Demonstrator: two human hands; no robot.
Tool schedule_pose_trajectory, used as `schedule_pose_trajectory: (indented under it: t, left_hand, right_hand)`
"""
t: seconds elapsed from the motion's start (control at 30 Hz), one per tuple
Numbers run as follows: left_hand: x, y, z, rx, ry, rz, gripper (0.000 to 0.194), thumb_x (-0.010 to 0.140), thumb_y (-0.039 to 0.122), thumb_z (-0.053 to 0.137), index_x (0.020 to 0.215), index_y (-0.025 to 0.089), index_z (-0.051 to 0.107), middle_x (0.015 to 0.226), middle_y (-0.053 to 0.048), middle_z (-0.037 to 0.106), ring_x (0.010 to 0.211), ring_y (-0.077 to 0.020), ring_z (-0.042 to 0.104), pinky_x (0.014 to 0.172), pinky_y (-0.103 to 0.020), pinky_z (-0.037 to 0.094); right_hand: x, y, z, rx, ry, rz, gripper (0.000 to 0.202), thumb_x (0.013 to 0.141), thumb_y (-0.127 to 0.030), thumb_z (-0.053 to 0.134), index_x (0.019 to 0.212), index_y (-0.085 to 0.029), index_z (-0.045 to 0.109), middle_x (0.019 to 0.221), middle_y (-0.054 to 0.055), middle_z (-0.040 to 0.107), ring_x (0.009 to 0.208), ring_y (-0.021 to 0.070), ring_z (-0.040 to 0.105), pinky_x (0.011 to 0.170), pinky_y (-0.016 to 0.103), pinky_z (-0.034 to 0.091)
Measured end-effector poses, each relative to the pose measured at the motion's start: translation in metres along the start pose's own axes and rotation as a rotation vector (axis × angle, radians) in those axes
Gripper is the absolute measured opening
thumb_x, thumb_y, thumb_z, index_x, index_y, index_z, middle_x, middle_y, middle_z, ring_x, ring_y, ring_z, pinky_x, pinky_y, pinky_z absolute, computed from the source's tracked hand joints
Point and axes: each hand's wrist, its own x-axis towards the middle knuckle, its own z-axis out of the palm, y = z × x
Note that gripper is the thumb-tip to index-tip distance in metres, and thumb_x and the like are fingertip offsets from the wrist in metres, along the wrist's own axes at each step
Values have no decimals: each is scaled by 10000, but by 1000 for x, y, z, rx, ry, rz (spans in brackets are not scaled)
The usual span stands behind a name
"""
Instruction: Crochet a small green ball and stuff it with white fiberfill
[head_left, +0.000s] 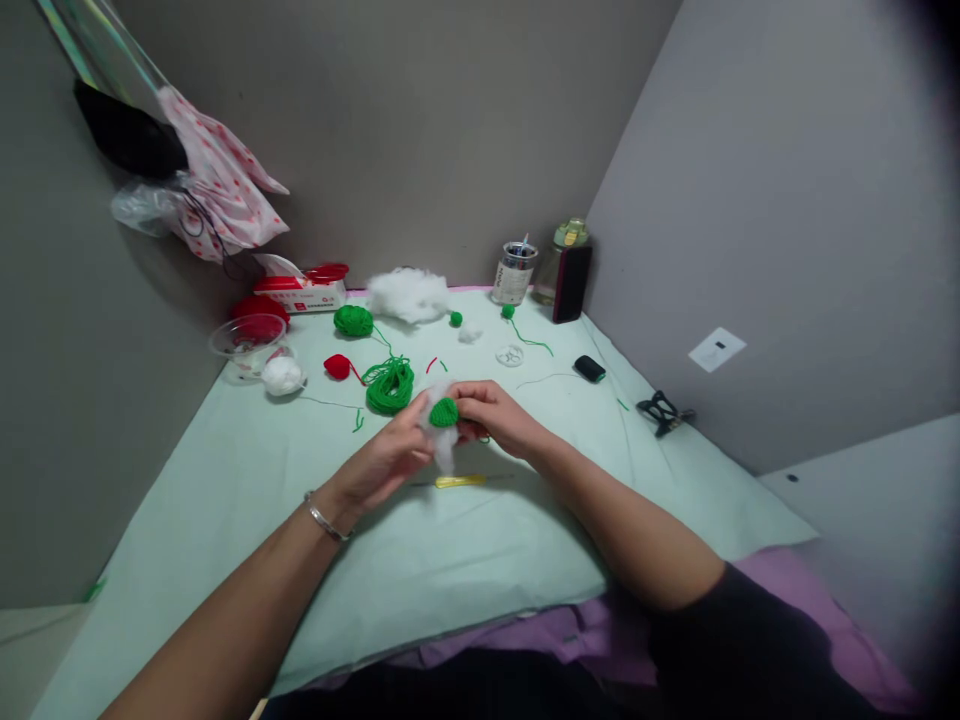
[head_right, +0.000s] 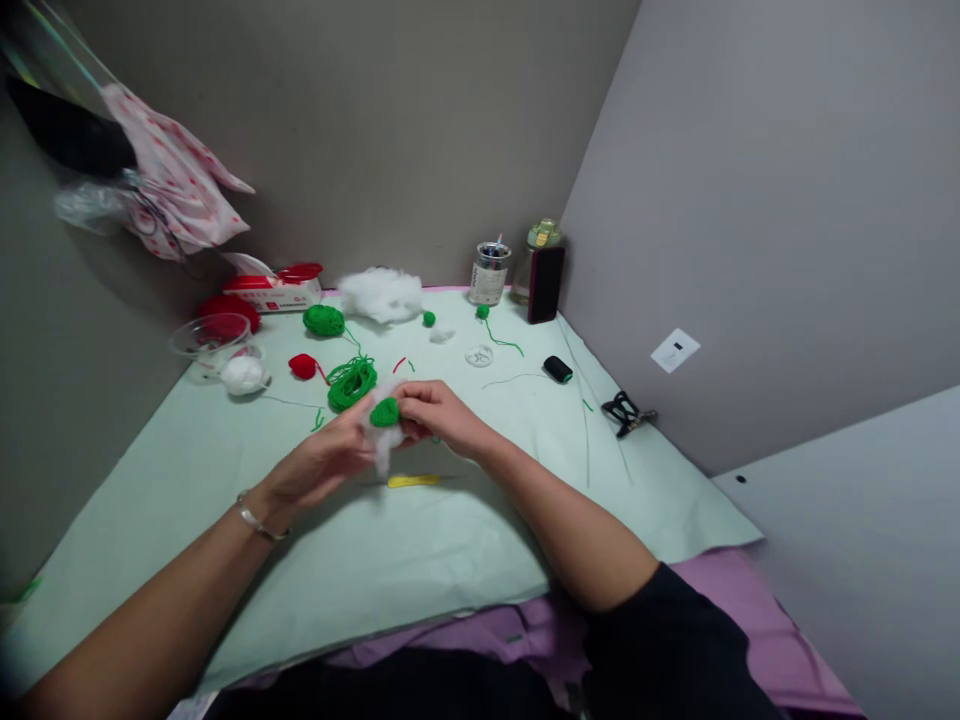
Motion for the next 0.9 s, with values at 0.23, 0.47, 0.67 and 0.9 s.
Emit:
schedule_pose_trajectory:
  t: [0.23,0.47,0.67,0.9]
  left_hand:
    - [14,-4,-19,221,240,218,466,731,263,708,1186,163,713,1090,-74,759,1094,-268,661,909,-342,531]
    - [10,3,-25,252,142,254,395,690,300,798,1065,212,713,935,-29,724,765,-193,623,674,-289,517]
    - [10,-9,-8,310,190,275,188,711,273,781,861,192,704,847,-11,660,828,-199,593,752,-293,498]
    - [17,-15,-13,245,265,246,337,682,278,777,995,195,682,932,-16,711,849,-200,650,756,-289,512]
  right_hand:
    - [2,1,-4,-71,213,2,178,826,-353,523,705,-222,527,518,-64,458,478,99,367,475,232,283]
    - [1,7,-1,-369,443,-71,221,831,-312,549,638,-215,501,565,-55,453,568,109,390,583,253,298]
    - [-5,11,8,-638,398,-117,102,847,-233,615,825,-200,710,645,-33,623,605,125,471,644,255,318]
    - [-6,15,11,-855,369,-161,200,878,-122,553,912,-205,731,810,31,752,693,160,575,666,259,329]
